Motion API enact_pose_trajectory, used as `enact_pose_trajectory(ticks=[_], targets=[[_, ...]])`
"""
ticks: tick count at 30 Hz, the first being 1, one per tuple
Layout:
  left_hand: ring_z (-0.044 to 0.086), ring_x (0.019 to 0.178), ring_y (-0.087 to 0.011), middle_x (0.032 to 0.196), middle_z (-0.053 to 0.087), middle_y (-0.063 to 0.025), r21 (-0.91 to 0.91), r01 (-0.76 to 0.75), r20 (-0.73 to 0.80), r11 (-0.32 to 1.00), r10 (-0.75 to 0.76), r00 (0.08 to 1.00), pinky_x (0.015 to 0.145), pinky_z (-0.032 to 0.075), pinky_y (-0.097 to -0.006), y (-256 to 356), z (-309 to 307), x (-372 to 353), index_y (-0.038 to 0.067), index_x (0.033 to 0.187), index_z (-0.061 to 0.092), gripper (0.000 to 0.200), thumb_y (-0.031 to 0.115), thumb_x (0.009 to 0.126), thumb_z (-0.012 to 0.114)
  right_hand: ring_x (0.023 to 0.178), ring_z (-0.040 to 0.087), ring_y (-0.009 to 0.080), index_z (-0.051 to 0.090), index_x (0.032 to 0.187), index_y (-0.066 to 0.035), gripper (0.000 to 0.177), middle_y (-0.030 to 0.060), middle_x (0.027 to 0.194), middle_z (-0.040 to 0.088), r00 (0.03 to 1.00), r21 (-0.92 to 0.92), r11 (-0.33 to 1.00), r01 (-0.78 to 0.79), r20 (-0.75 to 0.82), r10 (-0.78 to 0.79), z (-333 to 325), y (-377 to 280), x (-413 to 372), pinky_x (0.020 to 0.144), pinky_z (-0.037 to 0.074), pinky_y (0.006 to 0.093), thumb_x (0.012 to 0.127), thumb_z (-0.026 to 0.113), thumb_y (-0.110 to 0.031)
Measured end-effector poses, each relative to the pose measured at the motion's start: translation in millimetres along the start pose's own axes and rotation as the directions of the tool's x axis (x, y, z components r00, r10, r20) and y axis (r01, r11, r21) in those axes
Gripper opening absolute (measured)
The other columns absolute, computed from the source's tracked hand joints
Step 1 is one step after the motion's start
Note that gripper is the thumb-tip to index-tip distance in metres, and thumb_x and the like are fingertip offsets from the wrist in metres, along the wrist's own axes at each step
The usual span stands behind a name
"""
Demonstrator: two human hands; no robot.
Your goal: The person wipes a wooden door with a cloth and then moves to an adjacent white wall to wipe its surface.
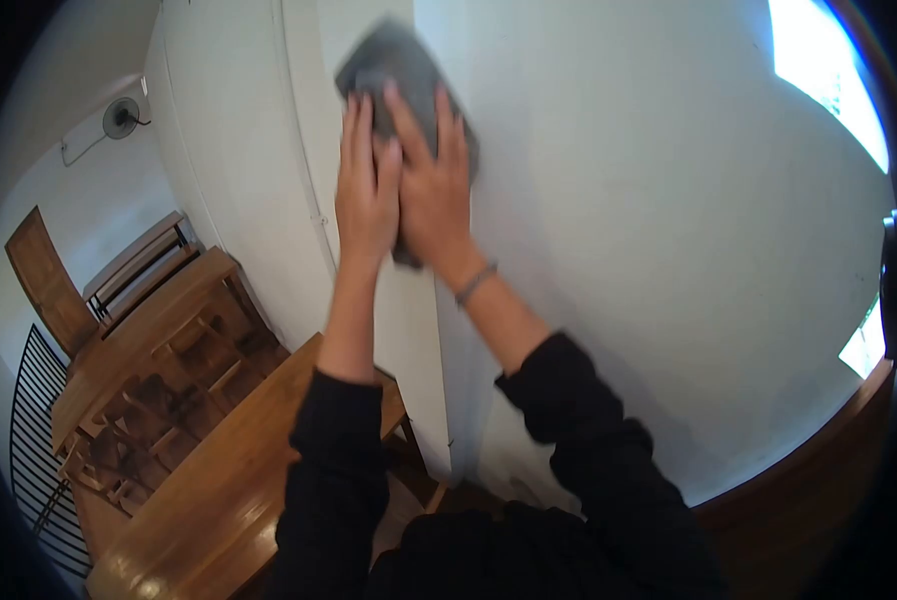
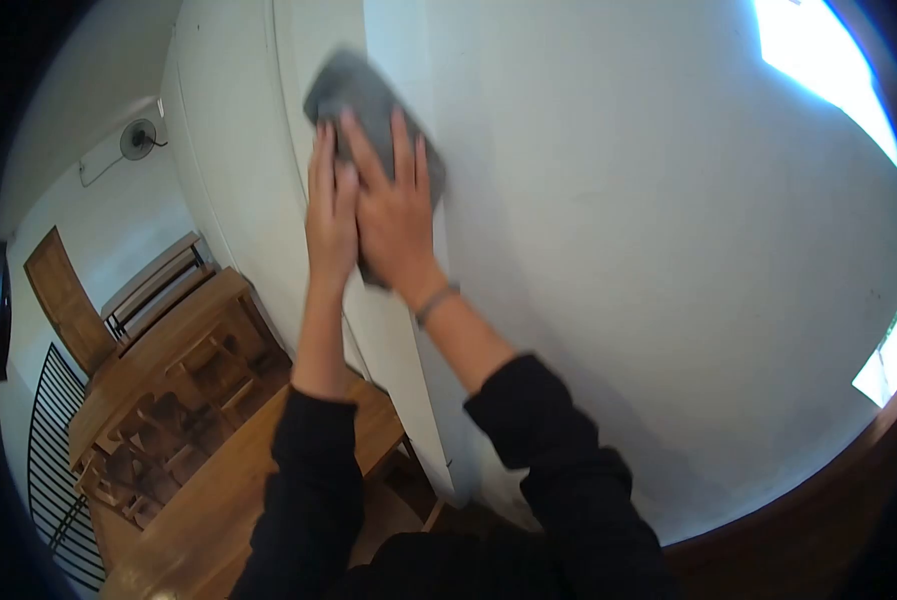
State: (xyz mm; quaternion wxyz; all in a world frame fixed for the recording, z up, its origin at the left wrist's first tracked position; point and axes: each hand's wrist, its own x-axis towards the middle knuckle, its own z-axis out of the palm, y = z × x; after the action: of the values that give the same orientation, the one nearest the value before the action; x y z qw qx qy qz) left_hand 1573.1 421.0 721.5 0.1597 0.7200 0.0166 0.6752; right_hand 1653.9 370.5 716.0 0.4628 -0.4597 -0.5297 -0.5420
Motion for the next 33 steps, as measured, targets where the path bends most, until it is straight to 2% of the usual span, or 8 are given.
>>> enact_pose_trajectory(ticks=[6, 9, 12, 14, 20, 26, 31, 33], targets=[[0.034, 0.147, -0.0354, 0.158, 0.035, -0.0246, -0.048, -0.160, -0.037, 0.986, 0.158, 0.987, 0.122, 0.023, -0.0387, 18, -5, 170, -0.004, 0.148, 0.040, 0.067, 0.049, 0.107, 0.034, 0.139, 0.035, 0.0515, 0.064, 0.129, -0.003, 0.041, 0.0125, 0.157, 0.041, 0.983, -0.192, 0.966, 0.173, -0.025, -0.181, -7, 28, 170, 0.115, 0.033, 0.0561, 0.093, 0.057, -0.021], [0.034, 0.147, -0.0312, 0.155, 0.040, -0.0218, -0.096, -0.040, 0.009, 0.995, 0.041, 0.999, 0.122, 0.024, -0.0369, 17, -13, 171, -0.004, 0.149, 0.041, 0.064, 0.045, 0.109, 0.031, 0.136, 0.034, 0.0594, 0.067, 0.124, 0.000, 0.036, 0.0126, 0.158, 0.040, 0.987, -0.222, 0.963, 0.152, -0.016, -0.159, -13, 16, 170, 0.114, 0.033, 0.0611, 0.095, 0.053, -0.017], [0.040, 0.143, -0.0290, 0.151, 0.046, -0.0182, -0.017, -0.141, -0.016, 0.990, 0.141, 0.990, 0.119, 0.027, -0.0352, 8, -14, 120, -0.002, 0.146, 0.046, 0.058, 0.041, 0.108, 0.036, 0.141, 0.030, 0.0545, 0.061, 0.134, -0.003, 0.043, 0.0122, 0.160, 0.037, 0.989, -0.246, 0.959, 0.140, -0.008, -0.146, -2, 11, 126, 0.115, 0.029, 0.0635, 0.096, 0.052, -0.022], [0.041, 0.142, -0.0305, 0.152, 0.046, -0.0178, -0.010, -0.143, -0.036, 0.990, 0.143, 0.989, 0.118, 0.030, -0.0359, -6, -12, 78, 0.001, 0.146, 0.048, 0.054, 0.038, 0.107, 0.039, 0.142, 0.029, 0.0540, 0.074, 0.113, -0.011, 0.030, 0.0039, 0.155, 0.045, 0.972, -0.162, 0.983, 0.087, -0.201, -0.119, 17, 8, 85, 0.111, 0.032, 0.0662, 0.093, 0.054, -0.021], [0.042, 0.139, -0.0378, 0.146, 0.051, -0.0213, -0.112, 0.128, -0.254, 0.985, -0.153, 0.955, 0.116, 0.031, -0.0455, -36, 20, -140, -0.005, 0.143, 0.049, 0.052, 0.028, 0.106, 0.033, 0.142, 0.031, 0.0532, 0.074, 0.110, -0.013, 0.025, -0.0031, 0.155, 0.047, 0.985, 0.043, 0.999, 0.007, 0.170, -0.014, -19, -26, -97, 0.113, 0.031, 0.0642, 0.092, 0.059, -0.023], [0.042, 0.135, -0.0443, 0.151, 0.041, -0.0270, 0.258, 0.479, -0.165, 0.839, -0.451, 0.877, 0.115, 0.029, -0.0510, -30, 29, -368, -0.008, 0.145, 0.043, 0.055, 0.029, 0.105, 0.033, 0.144, 0.027, 0.0505, 0.073, 0.120, -0.016, 0.030, -0.0067, 0.150, 0.051, 0.835, 0.156, 0.986, 0.063, 0.533, -0.137, -49, -34, -322, 0.116, 0.027, 0.0663, 0.096, 0.058, -0.026], [0.034, 0.142, -0.0464, 0.151, 0.039, -0.0308, 0.307, 0.409, -0.029, 0.859, -0.421, 0.906, 0.117, 0.024, -0.0515, -47, 14, -322, -0.010, 0.144, 0.043, 0.052, 0.023, 0.104, 0.036, 0.144, 0.026, 0.0524, 0.074, 0.116, -0.015, 0.032, -0.0003, 0.145, 0.055, 0.845, 0.047, 0.999, -0.010, 0.534, -0.016, -37, -36, -278, 0.113, 0.018, 0.0761, 0.093, 0.058, -0.029], [0.045, 0.134, -0.0438, 0.153, 0.041, -0.0270, 0.226, 0.219, -0.152, 0.949, -0.188, 0.970, 0.112, 0.033, -0.0489, -34, 13, -223, -0.004, 0.139, 0.054, 0.045, 0.011, 0.097, 0.044, 0.144, 0.027, 0.0533, 0.074, 0.113, -0.014, 0.032, 0.0025, 0.144, 0.055, 0.936, 0.024, 0.999, -0.046, 0.350, 0.035, -17, -28, -197, 0.111, 0.013, 0.0798, 0.091, 0.059, -0.030]])
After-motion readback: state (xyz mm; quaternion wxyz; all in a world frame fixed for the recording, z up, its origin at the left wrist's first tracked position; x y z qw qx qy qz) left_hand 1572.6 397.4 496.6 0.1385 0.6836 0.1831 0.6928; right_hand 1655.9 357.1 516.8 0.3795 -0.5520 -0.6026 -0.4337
